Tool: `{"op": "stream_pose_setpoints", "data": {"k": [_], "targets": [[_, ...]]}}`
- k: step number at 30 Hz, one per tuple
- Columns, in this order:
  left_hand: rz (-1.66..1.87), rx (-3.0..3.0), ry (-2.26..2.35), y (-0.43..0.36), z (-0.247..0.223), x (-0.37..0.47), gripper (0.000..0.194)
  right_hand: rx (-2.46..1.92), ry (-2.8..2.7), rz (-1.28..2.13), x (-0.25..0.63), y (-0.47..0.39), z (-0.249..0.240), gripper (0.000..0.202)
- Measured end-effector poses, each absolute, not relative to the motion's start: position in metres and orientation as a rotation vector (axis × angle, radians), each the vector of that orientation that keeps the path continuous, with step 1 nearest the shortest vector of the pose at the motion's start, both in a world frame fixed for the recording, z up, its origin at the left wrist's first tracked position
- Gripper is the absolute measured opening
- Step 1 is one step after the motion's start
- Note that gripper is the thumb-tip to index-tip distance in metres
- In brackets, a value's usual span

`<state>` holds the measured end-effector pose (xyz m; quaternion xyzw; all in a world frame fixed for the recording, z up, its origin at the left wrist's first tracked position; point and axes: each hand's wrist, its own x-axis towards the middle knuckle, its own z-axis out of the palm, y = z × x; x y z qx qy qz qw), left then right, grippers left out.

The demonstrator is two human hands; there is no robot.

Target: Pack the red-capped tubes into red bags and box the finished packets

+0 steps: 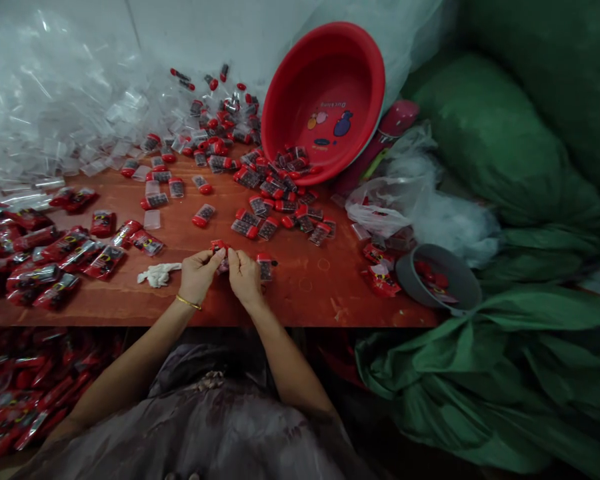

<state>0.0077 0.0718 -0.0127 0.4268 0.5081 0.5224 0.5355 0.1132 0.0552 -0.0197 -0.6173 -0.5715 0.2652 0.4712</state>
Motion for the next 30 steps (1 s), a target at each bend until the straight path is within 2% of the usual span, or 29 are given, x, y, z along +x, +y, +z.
{"op": "stream_pose_setpoints", "data": {"k": [6,10,13,16,20,23,26,30], "targets": [[1.203,0.63,1.073,0.07,-0.008,0.008,0.03,-1.264,-1.302,0.904,0.115,0.051,-0.025,0.025],[1.018,0.628,1.061,0.067,-0.003,0.002,0.037,-1.302,-1.351,0.849,0.117,0.046,-0.027,0.023],[1.008,0.696,1.106,0.067,-0.003,-0.005,0.037,-1.372,-1.444,0.775,0.124,0.043,-0.025,0.028],[1.063,0.662,1.161,0.068,-0.001,-0.01,0.04,-1.595,-1.535,0.548,0.139,0.038,-0.021,0.035],[1.107,0.611,1.195,0.065,0.004,-0.008,0.045,-2.121,-1.563,0.16,0.159,0.027,-0.017,0.039],[1.082,0.596,1.187,0.061,0.004,0.001,0.046,-2.361,-1.605,0.071,0.165,0.021,-0.021,0.042],[1.028,0.566,1.177,0.057,0.003,0.005,0.047,-2.325,-1.625,0.151,0.168,0.019,-0.026,0.029],[0.984,0.522,1.183,0.056,0.003,0.002,0.051,-2.07,-1.435,0.449,0.175,0.013,-0.024,0.02]]}}
